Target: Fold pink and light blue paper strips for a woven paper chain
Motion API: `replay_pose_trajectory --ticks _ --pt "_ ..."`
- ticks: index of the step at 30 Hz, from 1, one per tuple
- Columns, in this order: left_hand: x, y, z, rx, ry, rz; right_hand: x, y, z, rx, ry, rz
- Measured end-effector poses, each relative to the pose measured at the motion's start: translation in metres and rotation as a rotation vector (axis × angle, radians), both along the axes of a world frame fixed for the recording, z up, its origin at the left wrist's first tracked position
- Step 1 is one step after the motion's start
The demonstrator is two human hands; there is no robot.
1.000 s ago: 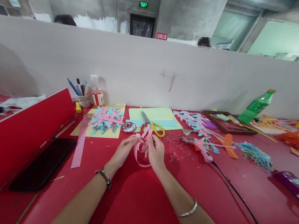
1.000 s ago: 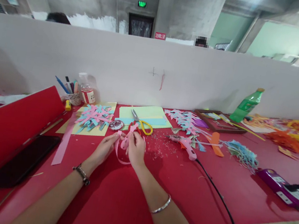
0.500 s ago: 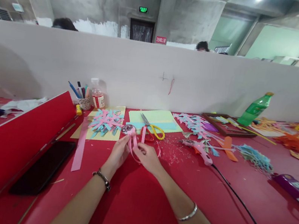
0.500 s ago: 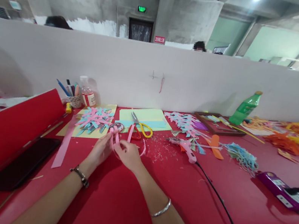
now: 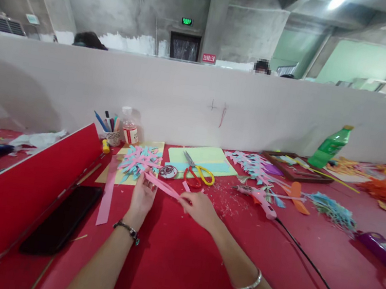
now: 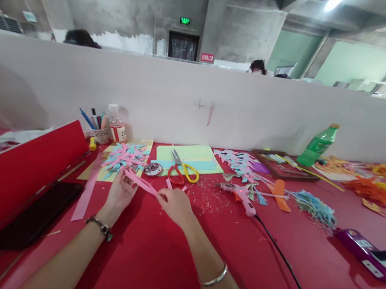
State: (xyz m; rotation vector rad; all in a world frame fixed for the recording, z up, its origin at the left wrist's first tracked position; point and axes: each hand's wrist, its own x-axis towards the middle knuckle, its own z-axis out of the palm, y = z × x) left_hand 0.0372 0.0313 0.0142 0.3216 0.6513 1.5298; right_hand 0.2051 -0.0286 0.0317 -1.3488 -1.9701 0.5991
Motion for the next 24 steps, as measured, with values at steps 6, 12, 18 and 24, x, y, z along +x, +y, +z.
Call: replay_pose_trajectory --ticks 6,12,18,24 --pt "-0.001 -0.001 -0.003 -0.018 -0.062 -0.006 0.016 0.011 0.03 -0.223 0.709 0.009" --pt "0.003 -0.004 -0.004 0.019 -0.087 -0.073 0.026 0.033 0.05 -0.196 0.904 -0.084" --pt "0.004 -0.004 -0.005 0.052 -0.102 -0.1 0.024 0.073 0.046 -0.107 0.993 -0.166" --pt "0.005 -0.004 -0.007 0.077 -0.085 -0.123 0.019 0.102 0.047 -0.02 1.048 -0.26"
